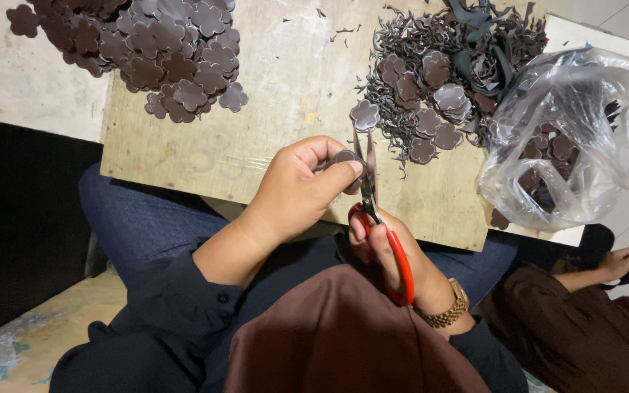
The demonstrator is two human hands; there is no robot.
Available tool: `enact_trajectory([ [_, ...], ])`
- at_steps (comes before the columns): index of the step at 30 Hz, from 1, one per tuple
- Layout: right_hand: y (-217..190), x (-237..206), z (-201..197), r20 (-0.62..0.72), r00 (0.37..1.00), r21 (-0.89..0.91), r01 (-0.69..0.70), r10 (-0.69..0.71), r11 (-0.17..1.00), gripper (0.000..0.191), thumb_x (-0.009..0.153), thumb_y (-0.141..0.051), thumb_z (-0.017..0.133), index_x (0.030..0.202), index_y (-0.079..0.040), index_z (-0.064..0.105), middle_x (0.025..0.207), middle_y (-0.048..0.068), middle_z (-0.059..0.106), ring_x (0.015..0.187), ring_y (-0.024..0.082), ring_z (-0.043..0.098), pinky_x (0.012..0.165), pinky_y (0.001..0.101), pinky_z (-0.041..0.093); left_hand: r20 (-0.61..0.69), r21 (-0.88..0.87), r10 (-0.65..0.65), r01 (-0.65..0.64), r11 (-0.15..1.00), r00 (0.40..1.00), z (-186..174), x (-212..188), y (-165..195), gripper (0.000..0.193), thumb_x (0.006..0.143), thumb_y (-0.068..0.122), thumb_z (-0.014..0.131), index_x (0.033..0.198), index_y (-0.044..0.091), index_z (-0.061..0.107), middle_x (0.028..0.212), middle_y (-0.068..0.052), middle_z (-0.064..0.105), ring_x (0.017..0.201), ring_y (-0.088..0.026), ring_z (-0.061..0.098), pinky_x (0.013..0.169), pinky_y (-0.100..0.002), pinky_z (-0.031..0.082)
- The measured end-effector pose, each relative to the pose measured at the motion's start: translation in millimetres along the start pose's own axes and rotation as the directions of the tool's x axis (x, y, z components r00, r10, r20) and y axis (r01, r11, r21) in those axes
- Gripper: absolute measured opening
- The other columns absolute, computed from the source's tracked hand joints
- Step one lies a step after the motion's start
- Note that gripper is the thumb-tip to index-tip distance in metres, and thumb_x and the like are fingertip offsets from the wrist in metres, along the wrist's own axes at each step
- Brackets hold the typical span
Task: The person trims the edges of dark brown flower-shaped leather pieces using red-handled scissors. They hold each piece in the left hand and carefully cut around the perimeter, then place the trimmed piece onto a growing pile on the left side of the table.
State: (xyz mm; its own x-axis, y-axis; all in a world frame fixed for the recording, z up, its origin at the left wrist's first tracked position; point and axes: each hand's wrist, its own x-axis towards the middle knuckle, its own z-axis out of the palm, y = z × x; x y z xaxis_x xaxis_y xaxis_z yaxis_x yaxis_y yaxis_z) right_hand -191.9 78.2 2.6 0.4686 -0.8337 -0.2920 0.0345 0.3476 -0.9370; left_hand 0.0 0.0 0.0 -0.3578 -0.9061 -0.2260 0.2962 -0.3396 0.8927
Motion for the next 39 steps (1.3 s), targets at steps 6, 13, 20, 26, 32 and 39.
enact_trajectory([
  [6, -2.7, 6.8, -5.4, -0.01, 1.0, -0.09, -0.004, 0.003, 0.996, 0.057, 0.105, -0.062, 0.039, 0.096, -0.006, 0.051, 0.076, -0.002, 0.045, 0.065, 0.009, 0.038, 0.058, 0.0232, 0.036, 0.028, 0.004, -0.047, 0.046, 0.999, 0.999, -9.1, 6.5, 6.1, 0.012, 0.097, 0.013, 0.067, 0.095, 0.001, 0.067, 0.086, -0.005, 0.072, 0.077, -0.008, 0.068, 0.071, -0.023, 0.055],
  [13, -0.1, 5.8, 0.8, -0.03, 0.999, -0.076, -0.04, 0.038, 0.996, 0.058, 0.104, -0.062, 0.042, 0.095, -0.005, 0.051, 0.075, -0.001, 0.043, 0.065, 0.009, 0.035, 0.057, 0.0238, 0.033, 0.037, -0.045, -0.101, 0.102, 0.994, 0.994, -16.0, 0.5, 9.3, 0.01, 0.095, 0.011, 0.069, 0.099, 0.002, 0.065, 0.086, -0.003, 0.07, 0.073, -0.008, 0.069, 0.065, -0.023, 0.056],
  [20, 1.2, -1.9, 1.7, 0.029, 0.999, -0.035, 0.017, -0.016, 0.999, 0.059, 0.104, -0.064, 0.042, 0.101, -0.006, 0.049, 0.081, -0.002, 0.041, 0.07, 0.01, 0.036, 0.062, 0.0247, 0.036, 0.031, -0.079, -0.067, 0.07, 0.994, 0.997, -10.3, -3.4, 4.2, 0.011, 0.092, 0.006, 0.071, 0.099, 0.001, 0.065, 0.089, -0.003, 0.07, 0.073, -0.007, 0.067, 0.068, -0.023, 0.057],
  [26, 5.7, -6.7, 4.8, 0.002, 1.0, -0.105, 0.008, -0.008, 0.994, 0.061, 0.104, -0.066, 0.039, 0.099, -0.006, 0.05, 0.08, -0.002, 0.044, 0.068, 0.01, 0.039, 0.061, 0.0242, 0.037, 0.031, -0.044, -0.085, 0.086, 0.995, 0.996, -11.0, -10.9, 5.2, 0.01, 0.092, 0.005, 0.071, 0.097, 0.0, 0.065, 0.085, -0.004, 0.07, 0.072, -0.007, 0.067, 0.066, -0.023, 0.056],
  [32, 10.7, -6.4, 17.5, -0.041, 0.999, -0.097, -0.04, 0.036, 0.995, 0.059, 0.103, -0.063, 0.039, 0.097, -0.006, 0.052, 0.076, -0.002, 0.044, 0.064, 0.009, 0.038, 0.057, 0.0237, 0.035, 0.013, -0.018, -0.094, 0.094, 0.995, 0.996, -18.4, -18.9, 7.6, 0.009, 0.09, 0.006, 0.071, 0.097, 0.001, 0.066, 0.086, -0.003, 0.071, 0.07, -0.007, 0.067, 0.065, -0.022, 0.056],
  [39, 9.0, -2.9, 16.8, -0.032, 0.999, -0.109, -0.031, 0.028, 0.994, 0.058, 0.105, -0.062, 0.039, 0.096, -0.006, 0.051, 0.076, -0.002, 0.044, 0.064, 0.009, 0.038, 0.058, 0.0236, 0.035, 0.009, -0.125, -0.045, 0.046, 0.991, 0.999, -25.8, -14.8, 5.0, 0.011, 0.093, 0.005, 0.072, 0.099, 0.001, 0.064, 0.089, -0.004, 0.07, 0.072, -0.007, 0.065, 0.067, -0.023, 0.055],
])
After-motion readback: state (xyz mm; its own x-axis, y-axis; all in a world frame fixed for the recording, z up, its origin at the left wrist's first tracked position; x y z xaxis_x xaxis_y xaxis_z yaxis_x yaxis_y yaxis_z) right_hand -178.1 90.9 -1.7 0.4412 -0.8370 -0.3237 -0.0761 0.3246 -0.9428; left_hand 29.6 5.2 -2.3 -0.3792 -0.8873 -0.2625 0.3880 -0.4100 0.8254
